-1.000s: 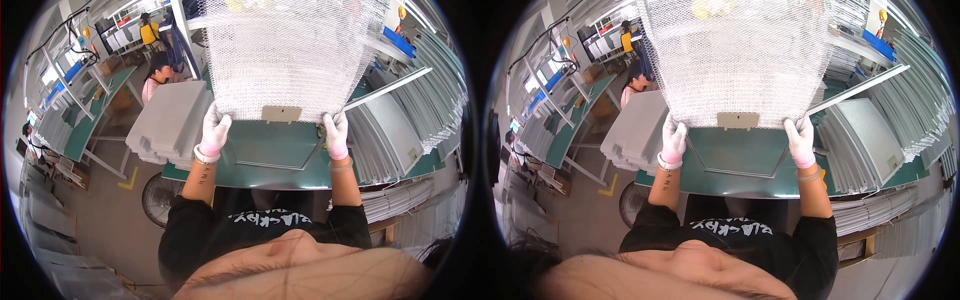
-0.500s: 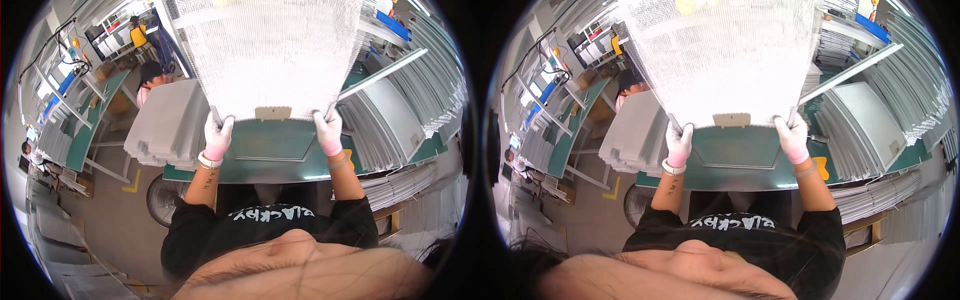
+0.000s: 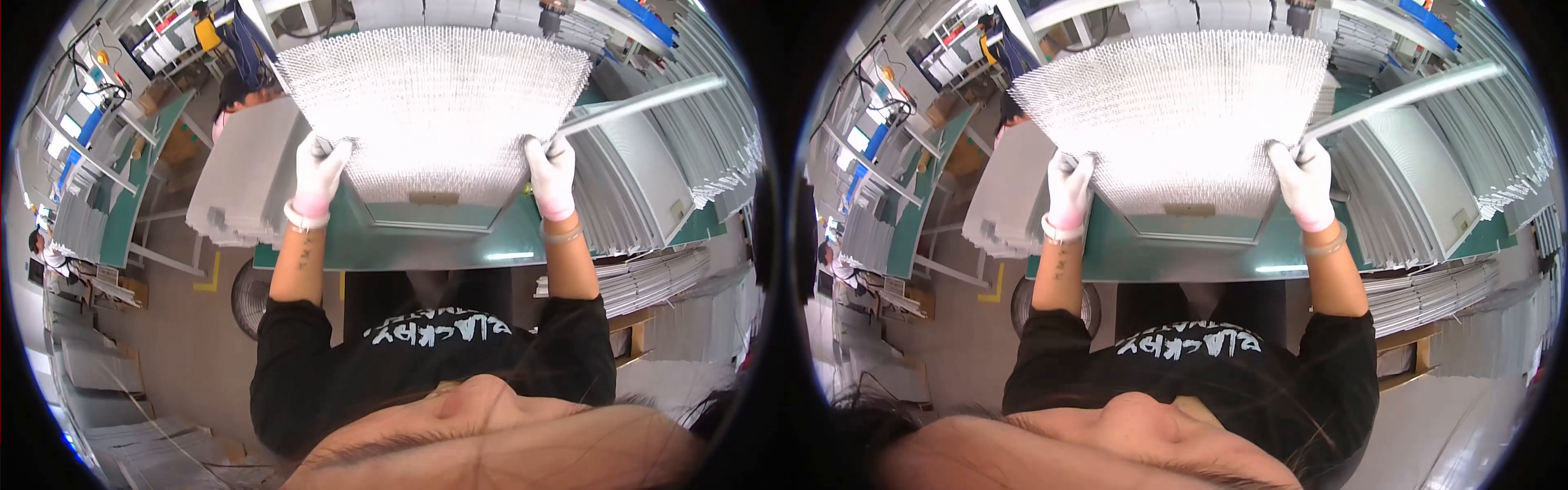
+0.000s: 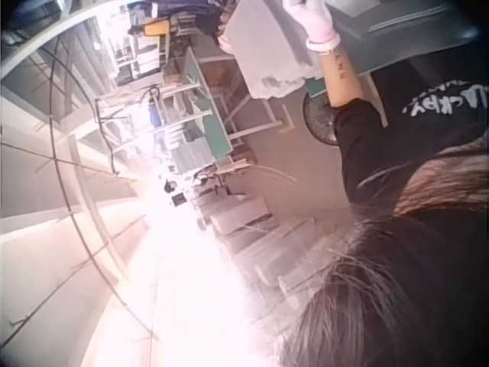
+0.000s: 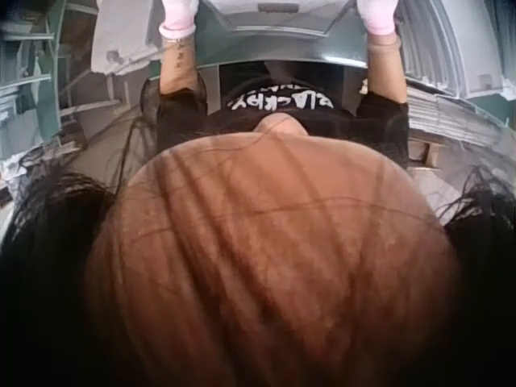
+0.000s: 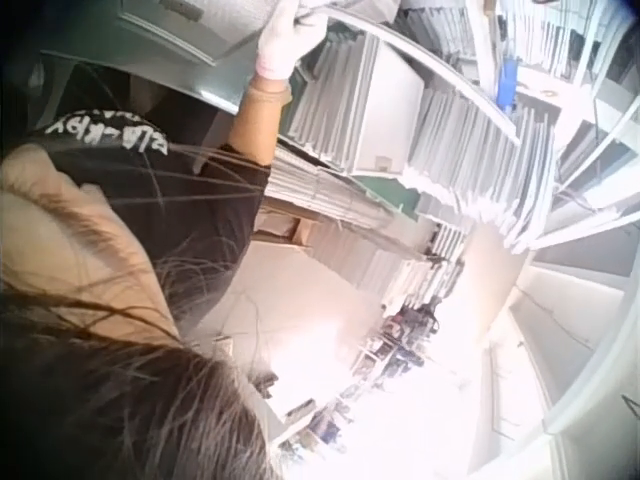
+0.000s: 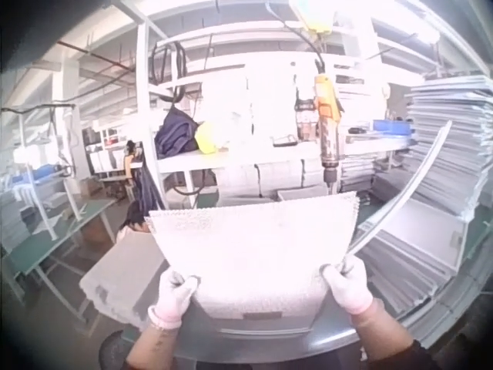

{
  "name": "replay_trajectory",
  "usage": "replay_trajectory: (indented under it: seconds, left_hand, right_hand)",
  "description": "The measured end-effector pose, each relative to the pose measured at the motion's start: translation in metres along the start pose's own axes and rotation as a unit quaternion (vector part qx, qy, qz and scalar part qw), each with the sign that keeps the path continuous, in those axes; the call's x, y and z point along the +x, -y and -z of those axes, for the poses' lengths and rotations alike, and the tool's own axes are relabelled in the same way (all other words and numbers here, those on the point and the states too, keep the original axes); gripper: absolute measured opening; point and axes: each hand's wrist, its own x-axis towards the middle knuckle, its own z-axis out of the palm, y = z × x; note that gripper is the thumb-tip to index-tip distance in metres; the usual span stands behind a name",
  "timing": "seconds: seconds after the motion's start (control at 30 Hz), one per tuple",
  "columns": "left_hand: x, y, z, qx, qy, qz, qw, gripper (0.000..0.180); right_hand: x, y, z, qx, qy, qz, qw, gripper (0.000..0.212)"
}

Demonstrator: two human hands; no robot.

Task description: Assembling metal mesh filter panels by fitting frames and handles then securing them with a drill and hammer.

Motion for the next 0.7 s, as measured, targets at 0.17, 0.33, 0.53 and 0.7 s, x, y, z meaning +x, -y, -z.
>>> replay_trajectory:
  seconds: [0.17, 0.33, 0.53, 0.7]
  left_hand:
    - [0.010, 0.016, -0.021, 0.037, -0.105, -0.067, 0.992, 0.024]
    - [-0.005, 0.026, -0.008, 0.140, -0.073, -0.046, 0.986, 0.019]
    - [-0.063, 0.082, 0.010, 0.114, -0.094, 0.029, 0.989, 0.024]
    - [-0.057, 0.055, 0.026, 0.080, -0.008, 0.185, 0.979, 0.033]
  right_hand:
    - [-0.003, -0.012, -0.016, -0.153, -0.122, 0.037, 0.980, 0.016]
    - [-0.008, -0.038, 0.007, -0.053, -0.048, 0.013, 0.997, 0.020]
    - [-0.064, -0.096, 0.007, -0.075, -0.030, -0.009, 0.997, 0.031]
    - [-0.052, -0.092, 0.025, -0.013, 0.056, -0.106, 0.993, 0.047]
